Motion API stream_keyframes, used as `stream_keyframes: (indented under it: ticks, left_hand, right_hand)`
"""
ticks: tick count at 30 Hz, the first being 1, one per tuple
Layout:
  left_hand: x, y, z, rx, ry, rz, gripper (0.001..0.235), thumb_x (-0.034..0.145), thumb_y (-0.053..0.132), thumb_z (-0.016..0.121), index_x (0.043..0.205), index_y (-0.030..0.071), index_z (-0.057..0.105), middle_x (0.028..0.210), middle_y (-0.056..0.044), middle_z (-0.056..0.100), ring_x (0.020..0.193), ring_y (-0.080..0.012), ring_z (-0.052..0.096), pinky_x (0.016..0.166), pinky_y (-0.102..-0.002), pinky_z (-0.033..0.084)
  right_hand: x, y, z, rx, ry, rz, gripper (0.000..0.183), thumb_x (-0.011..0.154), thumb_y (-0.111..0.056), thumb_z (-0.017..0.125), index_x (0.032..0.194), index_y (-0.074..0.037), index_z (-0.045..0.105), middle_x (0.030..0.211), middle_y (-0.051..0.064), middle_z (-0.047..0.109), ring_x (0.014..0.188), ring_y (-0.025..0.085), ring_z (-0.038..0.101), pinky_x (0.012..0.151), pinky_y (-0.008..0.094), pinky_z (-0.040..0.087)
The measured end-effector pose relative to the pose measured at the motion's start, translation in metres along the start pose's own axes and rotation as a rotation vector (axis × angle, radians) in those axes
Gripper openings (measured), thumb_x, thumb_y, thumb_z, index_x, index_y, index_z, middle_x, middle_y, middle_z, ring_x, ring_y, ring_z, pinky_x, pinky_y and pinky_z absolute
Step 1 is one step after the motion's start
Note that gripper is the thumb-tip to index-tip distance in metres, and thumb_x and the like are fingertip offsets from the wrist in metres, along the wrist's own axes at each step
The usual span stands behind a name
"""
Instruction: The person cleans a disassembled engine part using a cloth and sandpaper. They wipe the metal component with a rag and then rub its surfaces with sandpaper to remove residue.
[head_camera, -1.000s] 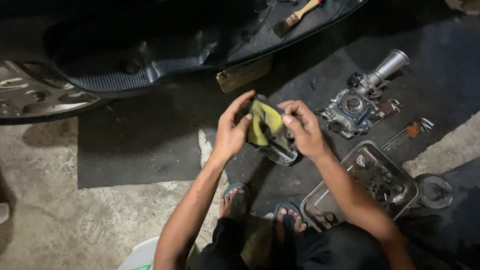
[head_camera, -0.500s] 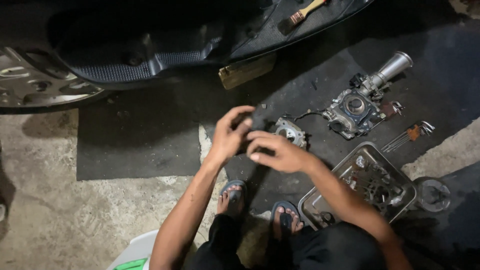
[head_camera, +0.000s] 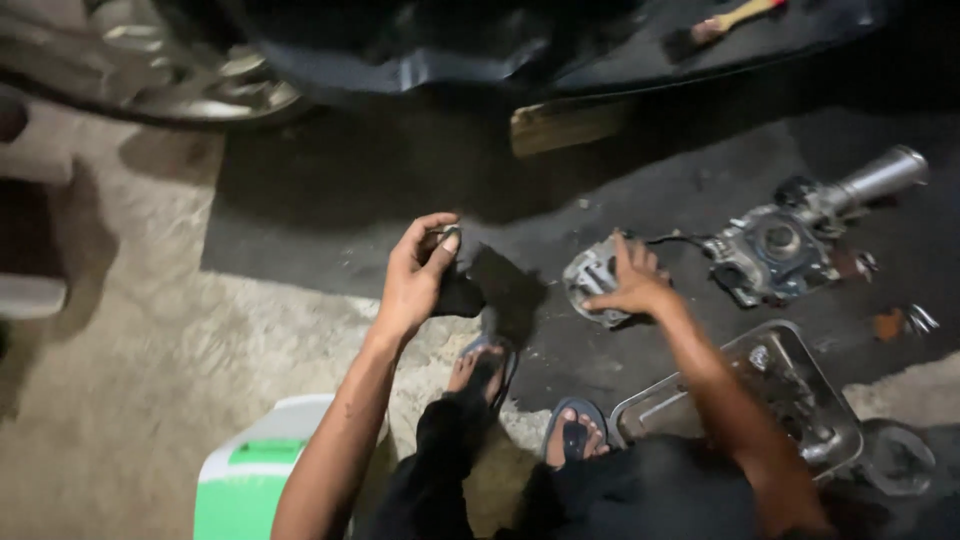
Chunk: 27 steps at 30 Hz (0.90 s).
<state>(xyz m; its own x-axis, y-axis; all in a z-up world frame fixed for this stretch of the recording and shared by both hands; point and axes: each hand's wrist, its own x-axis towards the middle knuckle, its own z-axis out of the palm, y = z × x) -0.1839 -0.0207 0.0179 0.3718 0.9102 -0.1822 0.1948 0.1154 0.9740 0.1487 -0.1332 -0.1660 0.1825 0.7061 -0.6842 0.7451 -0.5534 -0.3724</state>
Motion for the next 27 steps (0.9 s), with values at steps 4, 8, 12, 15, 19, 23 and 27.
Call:
stream_keyframes:
  ticks: [4,8,12,15,19,23,27]
  left_hand:
    - [-0.028,-0.005,-0.031,0.044,0.085,-0.029,0.029,0.099,0.012,0.064,0.129,0.012,0.067,0.097,-0.013,0.073,0.098,-0.0197,0.066,0.095,-0.042,0.054]
    - [-0.050,-0.011,-0.057,0.018,0.142,0.008,0.030,0.099,0.011,0.065,0.130,0.012,0.067,0.098,-0.013,0.073,0.097,-0.0198,0.065,0.094,-0.041,0.054]
    - [-0.072,-0.011,-0.071,0.013,0.206,0.006,0.030,0.100,0.012,0.064,0.130,0.012,0.066,0.098,-0.010,0.072,0.096,-0.0185,0.065,0.095,-0.040,0.054]
    - [-0.082,-0.024,-0.085,0.041,0.266,0.012,0.029,0.100,0.013,0.065,0.129,0.011,0.067,0.099,-0.012,0.070,0.098,-0.0211,0.063,0.095,-0.042,0.053]
    - [-0.102,-0.014,-0.096,0.020,0.340,0.006,0.029,0.101,0.013,0.064,0.130,0.012,0.066,0.093,-0.007,0.070,0.090,-0.0159,0.062,0.090,-0.036,0.054]
    - [-0.128,-0.009,-0.097,0.038,0.431,0.044,0.028,0.101,0.012,0.065,0.128,0.010,0.067,0.090,-0.007,0.067,0.089,-0.0158,0.061,0.087,-0.034,0.053]
    - [-0.134,0.022,-0.107,0.077,0.469,0.066,0.028,0.100,0.013,0.066,0.128,0.011,0.068,0.090,-0.008,0.068,0.088,-0.0164,0.062,0.087,-0.036,0.054]
  right_hand:
    - [0.016,0.011,0.007,-0.089,-0.038,-0.019,0.149,0.061,-0.063,0.091,0.166,-0.017,-0.005,0.166,0.036,0.006,0.156,0.052,0.007,0.113,0.079,0.010]
    - [0.016,0.007,0.007,-0.009,0.061,0.009,0.139,0.067,-0.047,0.091,0.165,-0.021,-0.004,0.160,0.033,0.020,0.150,0.052,0.020,0.113,0.072,0.019]
    - [0.011,0.000,0.015,-0.102,0.148,-0.010,0.139,0.061,-0.052,0.093,0.165,-0.024,0.004,0.154,0.028,0.029,0.144,0.050,0.033,0.110,0.068,0.028]
    - [-0.002,-0.026,0.010,-0.153,0.150,-0.074,0.138,0.058,-0.054,0.094,0.165,-0.022,0.012,0.155,0.029,0.030,0.144,0.050,0.033,0.109,0.066,0.029]
    - [-0.025,-0.089,-0.005,-0.247,0.098,-0.216,0.134,0.063,-0.043,0.094,0.165,-0.024,0.009,0.159,0.032,0.026,0.150,0.050,0.025,0.115,0.066,0.021]
    - [-0.034,-0.148,0.004,-0.369,0.105,-0.441,0.133,0.060,-0.037,0.096,0.165,-0.020,0.015,0.157,0.036,0.030,0.148,0.052,0.029,0.114,0.069,0.021]
    - [-0.028,-0.205,0.013,-0.475,0.150,-0.703,0.131,0.054,-0.042,0.098,0.161,-0.012,0.029,0.153,0.036,0.032,0.141,0.052,0.035,0.110,0.070,0.027]
